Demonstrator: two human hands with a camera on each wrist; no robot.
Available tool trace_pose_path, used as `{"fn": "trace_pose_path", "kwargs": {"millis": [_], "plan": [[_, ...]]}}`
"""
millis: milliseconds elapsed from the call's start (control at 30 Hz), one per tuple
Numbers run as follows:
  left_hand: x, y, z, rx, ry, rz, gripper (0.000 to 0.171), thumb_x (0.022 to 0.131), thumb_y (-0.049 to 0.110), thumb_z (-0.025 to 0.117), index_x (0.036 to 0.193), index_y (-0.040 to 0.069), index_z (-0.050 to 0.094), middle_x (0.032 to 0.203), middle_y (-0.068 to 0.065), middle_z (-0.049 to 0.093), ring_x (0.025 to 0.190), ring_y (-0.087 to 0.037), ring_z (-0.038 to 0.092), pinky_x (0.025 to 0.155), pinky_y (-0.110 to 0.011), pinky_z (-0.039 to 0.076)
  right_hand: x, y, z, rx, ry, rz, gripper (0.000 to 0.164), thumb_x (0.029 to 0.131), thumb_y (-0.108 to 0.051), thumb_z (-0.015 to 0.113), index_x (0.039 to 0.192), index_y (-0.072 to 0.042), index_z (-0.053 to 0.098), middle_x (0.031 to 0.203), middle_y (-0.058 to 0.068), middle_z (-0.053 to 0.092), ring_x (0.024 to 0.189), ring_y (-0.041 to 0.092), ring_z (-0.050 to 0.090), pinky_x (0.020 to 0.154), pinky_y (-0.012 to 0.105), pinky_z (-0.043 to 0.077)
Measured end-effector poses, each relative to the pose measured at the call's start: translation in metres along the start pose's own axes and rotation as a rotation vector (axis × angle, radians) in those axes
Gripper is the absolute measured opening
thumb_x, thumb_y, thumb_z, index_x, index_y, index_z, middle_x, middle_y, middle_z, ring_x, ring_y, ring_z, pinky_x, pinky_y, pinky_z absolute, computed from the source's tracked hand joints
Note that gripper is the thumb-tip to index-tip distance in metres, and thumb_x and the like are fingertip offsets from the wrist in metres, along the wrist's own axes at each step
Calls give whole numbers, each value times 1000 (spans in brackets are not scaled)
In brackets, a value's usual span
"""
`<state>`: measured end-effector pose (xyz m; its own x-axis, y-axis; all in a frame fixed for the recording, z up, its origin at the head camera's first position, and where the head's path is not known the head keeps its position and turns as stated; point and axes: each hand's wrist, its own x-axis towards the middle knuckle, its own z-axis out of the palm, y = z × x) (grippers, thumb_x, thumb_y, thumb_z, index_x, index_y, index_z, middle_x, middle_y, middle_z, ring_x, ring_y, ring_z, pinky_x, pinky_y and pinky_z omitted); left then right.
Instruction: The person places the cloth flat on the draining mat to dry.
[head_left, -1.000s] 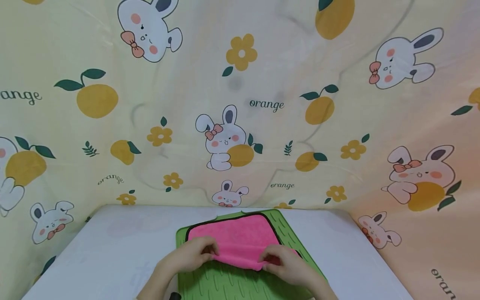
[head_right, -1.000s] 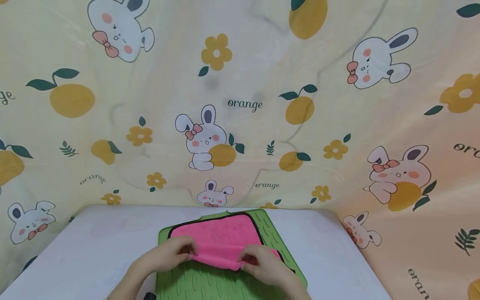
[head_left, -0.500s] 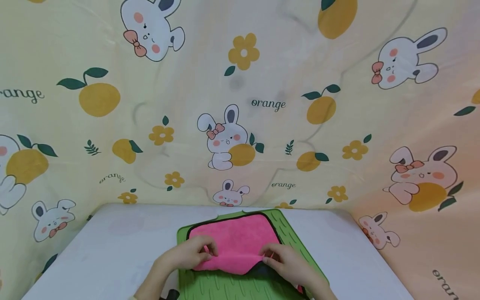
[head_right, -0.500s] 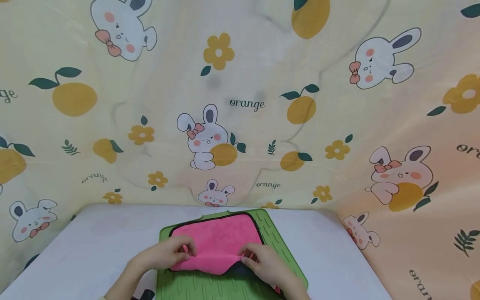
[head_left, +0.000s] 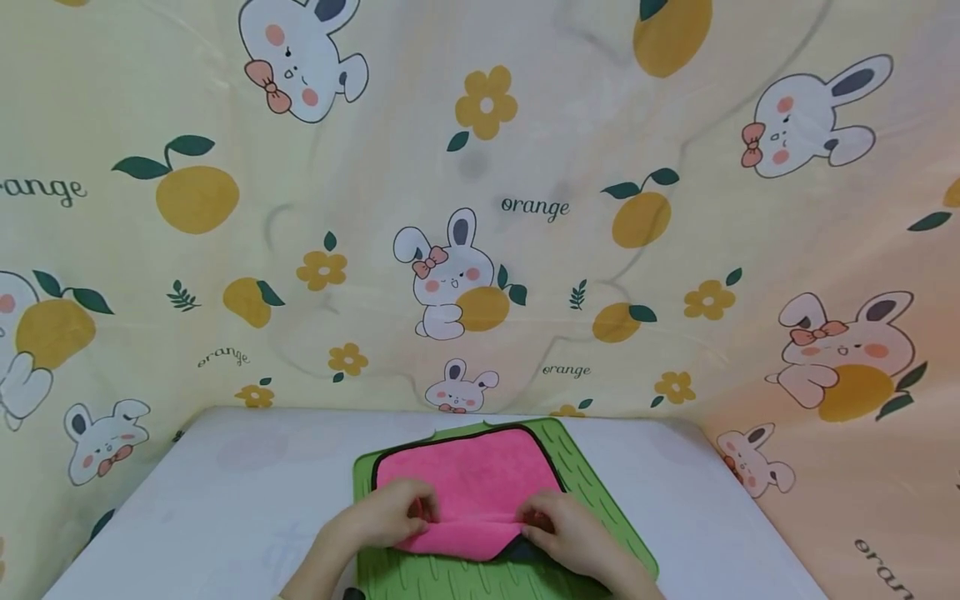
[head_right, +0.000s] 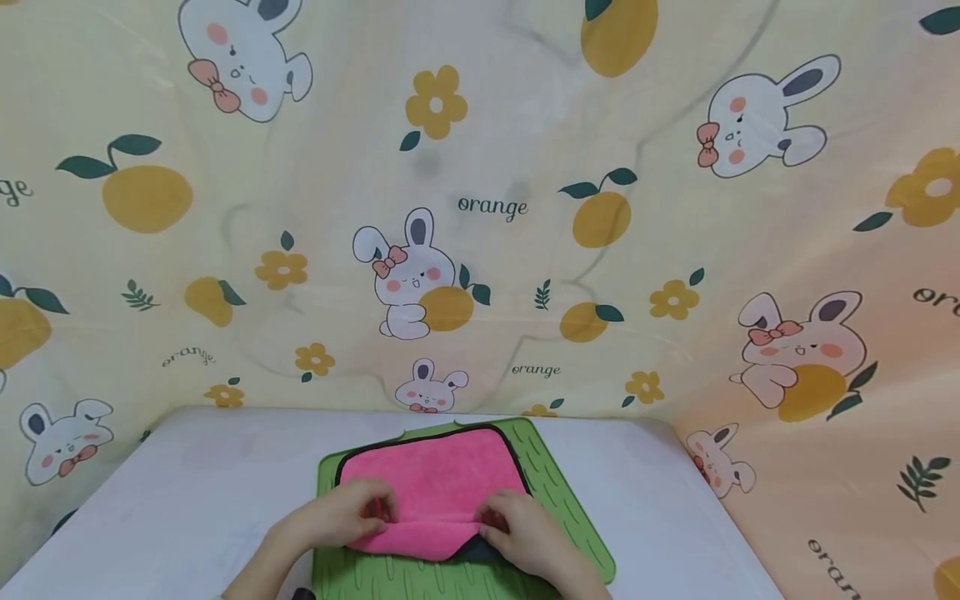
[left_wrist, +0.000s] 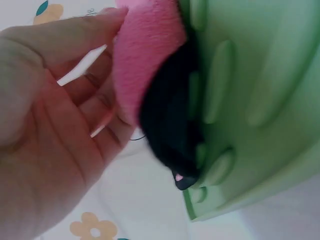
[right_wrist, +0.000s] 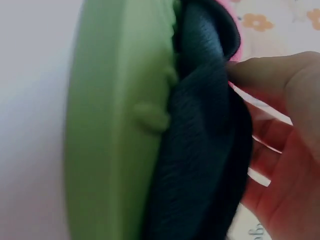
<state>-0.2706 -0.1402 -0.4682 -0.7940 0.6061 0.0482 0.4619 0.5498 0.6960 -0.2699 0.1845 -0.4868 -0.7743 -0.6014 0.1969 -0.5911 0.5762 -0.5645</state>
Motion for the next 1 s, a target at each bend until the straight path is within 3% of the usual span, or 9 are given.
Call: {"fn": "trace_pose_path", "kwargs": {"millis": [200,400,467,700,1000], "plan": [[-2,11,-6,-67,-13,48,19,87,-2,78,94,14,71,89,7,69,80,-7,59,72,-25,52,-2,-21,-1,33,74,-138,12,97,-13,74,103,-23,72,98,-9,66,89,2,60,75,27,55],[-3,20,-7,-100,-115,74,20,83,-2,81,87,16,73,85,12,68,76,-3,59,71,-22,52,0,-33,10,35,28,-278,17,95,-10,76,105,-23,73,102,-13,67,97,5,62,83,27,56],[-3,21,-6,-110,-140,62,20,82,-3,81,87,14,73,85,12,68,76,-4,59,71,-22,52,0,-34,13,11,-5,-279,17,95,-11,77,106,-23,75,103,-13,66,96,3,61,83,25,55],[-1,13,0,-96,-162,15,21,81,-3,83,88,15,75,88,11,66,82,-8,61,74,-22,52,-1,-30,22,-72,-107,-159,19,92,-19,81,108,-28,75,105,-21,62,99,-4,56,85,23,53],[-1,4,4,-30,-126,-8,28,76,-6,86,88,17,74,87,11,62,82,-4,56,75,-22,50,1,-23,26,-53,-65,-135,17,97,-19,76,110,-30,75,104,-21,62,101,-1,58,88,27,54]]}}
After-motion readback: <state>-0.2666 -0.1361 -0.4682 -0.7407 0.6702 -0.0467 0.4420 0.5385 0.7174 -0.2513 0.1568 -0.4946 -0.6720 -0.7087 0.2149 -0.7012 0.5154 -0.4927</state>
